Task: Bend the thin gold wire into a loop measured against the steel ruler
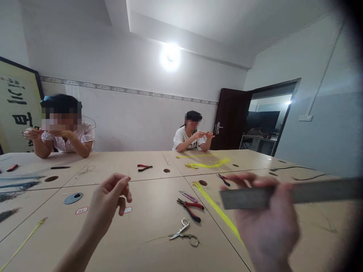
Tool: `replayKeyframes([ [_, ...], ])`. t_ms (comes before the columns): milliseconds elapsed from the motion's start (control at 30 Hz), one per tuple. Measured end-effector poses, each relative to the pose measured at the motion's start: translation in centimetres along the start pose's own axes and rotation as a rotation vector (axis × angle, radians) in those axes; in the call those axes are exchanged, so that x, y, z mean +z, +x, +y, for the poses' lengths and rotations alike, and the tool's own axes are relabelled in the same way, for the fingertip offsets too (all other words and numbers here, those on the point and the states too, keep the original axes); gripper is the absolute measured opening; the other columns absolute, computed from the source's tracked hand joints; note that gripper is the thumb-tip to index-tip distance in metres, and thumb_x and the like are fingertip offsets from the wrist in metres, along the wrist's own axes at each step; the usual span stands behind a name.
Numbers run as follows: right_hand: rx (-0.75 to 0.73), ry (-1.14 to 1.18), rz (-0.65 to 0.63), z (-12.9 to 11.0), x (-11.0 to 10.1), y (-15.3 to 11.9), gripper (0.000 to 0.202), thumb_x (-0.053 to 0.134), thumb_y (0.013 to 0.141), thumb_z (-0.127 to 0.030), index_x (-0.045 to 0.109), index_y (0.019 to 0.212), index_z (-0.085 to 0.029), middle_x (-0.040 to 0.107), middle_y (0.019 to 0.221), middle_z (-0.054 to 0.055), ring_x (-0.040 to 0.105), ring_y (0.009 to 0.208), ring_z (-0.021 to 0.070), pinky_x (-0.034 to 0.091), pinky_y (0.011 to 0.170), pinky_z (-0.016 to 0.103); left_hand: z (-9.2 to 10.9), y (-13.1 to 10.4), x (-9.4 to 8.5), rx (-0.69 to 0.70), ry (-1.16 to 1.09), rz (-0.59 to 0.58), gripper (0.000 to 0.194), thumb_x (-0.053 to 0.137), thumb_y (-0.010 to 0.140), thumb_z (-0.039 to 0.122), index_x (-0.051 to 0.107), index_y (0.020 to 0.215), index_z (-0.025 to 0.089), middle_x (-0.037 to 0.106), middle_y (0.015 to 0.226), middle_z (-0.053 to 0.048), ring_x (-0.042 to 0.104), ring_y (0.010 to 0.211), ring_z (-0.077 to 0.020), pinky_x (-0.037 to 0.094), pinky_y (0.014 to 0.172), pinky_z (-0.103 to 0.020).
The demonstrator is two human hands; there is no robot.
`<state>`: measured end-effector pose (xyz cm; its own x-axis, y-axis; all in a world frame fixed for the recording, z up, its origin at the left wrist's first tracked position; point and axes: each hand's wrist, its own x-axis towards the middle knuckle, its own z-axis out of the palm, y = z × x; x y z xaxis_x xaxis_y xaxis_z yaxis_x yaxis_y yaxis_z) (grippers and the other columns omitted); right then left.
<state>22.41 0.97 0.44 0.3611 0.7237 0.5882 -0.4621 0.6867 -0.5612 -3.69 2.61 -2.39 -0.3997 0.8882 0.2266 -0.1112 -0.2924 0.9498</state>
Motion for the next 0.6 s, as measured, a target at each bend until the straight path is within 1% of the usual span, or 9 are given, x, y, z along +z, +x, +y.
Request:
replayKeyframes([
  [33, 0.030, 0.059, -0.034, 1.0, 1.9, -0.1, 0.033, 0.067, 0.076, -0.054, 0.064, 0.067, -0.023, 0.069, 0.078, -0.002, 0.071, 0.078, 0.0195, 0.061, 0.059, 0.030, 0.6, -0.7, 0.6, 0.013, 0.033, -0.054, 0.024, 0.068, 0.073, 0.035, 0.057, 0.064, 0.016, 0.053, 0.042, 0.006, 0.040, 0.027, -0.0047, 0.026, 0.025, -0.012],
  [100, 0.107, 0.140, -0.112, 2.8, 4.6, -0.6, 0.038, 0.062, 0.079, -0.058, 0.063, 0.067, -0.022, 0.067, 0.071, -0.002, 0.070, 0.069, 0.0161, 0.061, 0.059, 0.029, 1.5, -1.9, 1.3, 0.023, 0.097, -0.140, 0.030, 0.072, 0.064, 0.042, 0.057, 0.058, 0.017, 0.056, 0.038, 0.002, 0.045, 0.023, -0.0089, 0.032, 0.025, -0.016],
  [200, 0.201, 0.174, -0.171, 4.9, 6.3, -1.4, 0.038, 0.062, 0.077, -0.060, 0.063, 0.070, -0.023, 0.063, 0.067, -0.003, 0.064, 0.060, 0.0112, 0.057, 0.048, 0.021, 2.4, -3.3, 1.5, 0.027, 0.160, -0.196, 0.031, 0.071, 0.060, 0.045, 0.056, 0.053, 0.019, 0.056, 0.034, 0.000, 0.049, 0.021, -0.0137, 0.034, 0.025, -0.018],
  [267, 0.245, 0.135, -0.264, 5.8, 6.5, -1.8, 0.026, 0.068, 0.077, -0.051, 0.064, 0.074, -0.025, 0.064, 0.073, -0.003, 0.064, 0.063, 0.0107, 0.055, 0.045, 0.017, 2.7, -3.7, 1.5, 0.042, 0.179, -0.194, 0.030, 0.067, 0.062, 0.045, 0.054, 0.051, 0.020, 0.054, 0.031, 0.000, 0.048, 0.020, -0.0148, 0.035, 0.025, -0.019],
  [333, 0.265, 0.093, -0.367, 6.3, 6.3, -2.2, 0.010, 0.071, 0.080, -0.035, 0.065, 0.079, -0.027, 0.066, 0.078, -0.004, 0.064, 0.067, 0.0095, 0.056, 0.049, 0.014, 3.0, -3.9, 1.4, 0.065, 0.178, -0.182, 0.030, 0.065, 0.065, 0.043, 0.051, 0.051, 0.021, 0.054, 0.029, 0.000, 0.048, 0.019, -0.0147, 0.036, 0.025, -0.019],
  [367, 0.260, 0.090, -0.404, 6.4, 6.3, -2.2, 0.006, 0.071, 0.080, -0.027, 0.064, 0.080, -0.028, 0.066, 0.078, -0.005, 0.064, 0.068, 0.0085, 0.056, 0.053, 0.014, 3.0, -3.9, 1.3, 0.077, 0.172, -0.178, 0.029, 0.064, 0.066, 0.042, 0.051, 0.051, 0.021, 0.054, 0.029, 0.001, 0.048, 0.019, -0.0145, 0.037, 0.025, -0.019],
  [433, 0.234, 0.112, -0.448, 6.2, 6.1, -2.2, 0.012, 0.069, 0.081, -0.019, 0.063, 0.082, -0.029, 0.067, 0.077, -0.006, 0.064, 0.068, 0.0067, 0.057, 0.060, 0.013, 3.1, -4.0, 1.3, 0.087, 0.158, -0.176, 0.027, 0.065, 0.067, 0.039, 0.052, 0.052, 0.022, 0.054, 0.028, 0.001, 0.048, 0.018, -0.0136, 0.036, 0.025, -0.017],
  [500, 0.218, 0.122, -0.502, 5.9, 5.8, -2.1, 0.013, 0.068, 0.082, -0.017, 0.063, 0.085, -0.029, 0.067, 0.078, -0.006, 0.064, 0.067, 0.0064, 0.057, 0.061, 0.013, 3.2, -4.1, 1.4, 0.072, 0.112, -0.186, 0.026, 0.066, 0.069, 0.037, 0.052, 0.053, 0.022, 0.052, 0.027, 0.003, 0.046, 0.017, -0.0122, 0.035, 0.024, -0.016],
  [600, 0.209, 0.063, -0.524, 5.4, 5.4, -2.0, 0.001, 0.066, 0.085, -0.028, 0.065, 0.086, -0.029, 0.066, 0.078, -0.004, 0.065, 0.066, 0.0090, 0.057, 0.056, 0.015, 3.3, -4.6, 1.8, -0.032, -0.052, -0.236, 0.029, 0.067, 0.071, 0.042, 0.051, 0.056, 0.023, 0.053, 0.029, 0.006, 0.046, 0.017, -0.0126, 0.026, 0.020, -0.015],
])
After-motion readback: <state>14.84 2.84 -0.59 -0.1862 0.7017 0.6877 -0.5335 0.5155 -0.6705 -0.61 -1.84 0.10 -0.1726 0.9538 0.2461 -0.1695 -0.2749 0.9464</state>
